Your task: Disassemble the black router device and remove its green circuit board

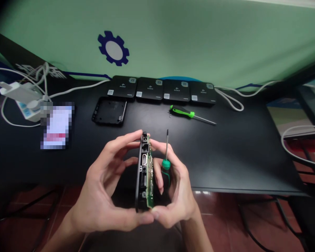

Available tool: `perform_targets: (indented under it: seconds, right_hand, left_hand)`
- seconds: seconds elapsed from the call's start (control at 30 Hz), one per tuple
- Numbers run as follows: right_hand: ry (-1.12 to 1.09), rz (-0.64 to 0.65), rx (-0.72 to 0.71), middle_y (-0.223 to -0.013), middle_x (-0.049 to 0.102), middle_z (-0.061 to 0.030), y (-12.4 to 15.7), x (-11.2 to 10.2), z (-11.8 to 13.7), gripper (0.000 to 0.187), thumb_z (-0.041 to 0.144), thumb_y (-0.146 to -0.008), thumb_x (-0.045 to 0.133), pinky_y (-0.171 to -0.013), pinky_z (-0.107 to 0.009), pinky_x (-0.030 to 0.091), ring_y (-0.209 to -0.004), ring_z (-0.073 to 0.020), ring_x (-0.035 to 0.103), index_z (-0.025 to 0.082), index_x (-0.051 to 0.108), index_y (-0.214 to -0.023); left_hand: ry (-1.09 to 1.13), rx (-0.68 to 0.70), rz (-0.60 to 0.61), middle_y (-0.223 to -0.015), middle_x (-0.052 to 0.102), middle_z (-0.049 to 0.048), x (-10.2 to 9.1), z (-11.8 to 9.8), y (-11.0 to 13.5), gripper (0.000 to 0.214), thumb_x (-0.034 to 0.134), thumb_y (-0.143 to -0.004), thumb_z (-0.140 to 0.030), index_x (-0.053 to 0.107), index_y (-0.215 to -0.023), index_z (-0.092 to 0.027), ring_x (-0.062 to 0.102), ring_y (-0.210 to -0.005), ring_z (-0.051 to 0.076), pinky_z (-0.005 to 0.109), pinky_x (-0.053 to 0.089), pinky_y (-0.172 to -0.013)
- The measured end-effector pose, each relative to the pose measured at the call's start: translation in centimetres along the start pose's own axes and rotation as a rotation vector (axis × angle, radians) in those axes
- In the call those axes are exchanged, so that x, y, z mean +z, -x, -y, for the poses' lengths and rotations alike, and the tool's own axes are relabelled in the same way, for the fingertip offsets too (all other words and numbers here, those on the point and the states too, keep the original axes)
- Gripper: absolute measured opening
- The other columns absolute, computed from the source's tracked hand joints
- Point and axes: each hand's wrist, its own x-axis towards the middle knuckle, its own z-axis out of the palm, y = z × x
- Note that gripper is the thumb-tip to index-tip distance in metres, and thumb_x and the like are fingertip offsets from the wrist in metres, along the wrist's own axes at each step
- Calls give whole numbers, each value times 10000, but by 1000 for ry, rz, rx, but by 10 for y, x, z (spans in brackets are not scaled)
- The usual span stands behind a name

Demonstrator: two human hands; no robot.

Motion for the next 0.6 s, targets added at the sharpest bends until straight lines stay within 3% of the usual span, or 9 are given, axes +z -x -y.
perform_targets:
  seconds: [0.2,0.4,0.6]
  right_hand:
    - [13,6,10,-1133,800,-115,3,-8,-6,1315,712,-569,1056,-926,-605,697,-1141,-451,774,287,573,-1716]
    - [82,27,-94,-1221,816,-124,-3,-12,-19,1505,773,-368,1081,-971,-588,704,-1208,-478,772,273,590,-1700]
    - [138,32,-122,-1298,806,-129,-3,-15,-21,1479,802,-398,1065,-967,-608,711,-1234,-483,763,305,575,-1702]
  left_hand:
    - [-4,-17,1,-1672,633,75,2,-3,0,1195,1128,-681,-250,553,-1713,-435,652,-1524,425,525,708,-1146]
    - [39,5,14,-1657,643,72,1,2,0,1232,1142,-632,-223,573,-1708,-416,647,-1521,420,509,679,-1183]
    - [38,-11,19,-1664,641,56,1,3,1,1247,1151,-626,-220,572,-1708,-439,627,-1543,419,515,673,-1194]
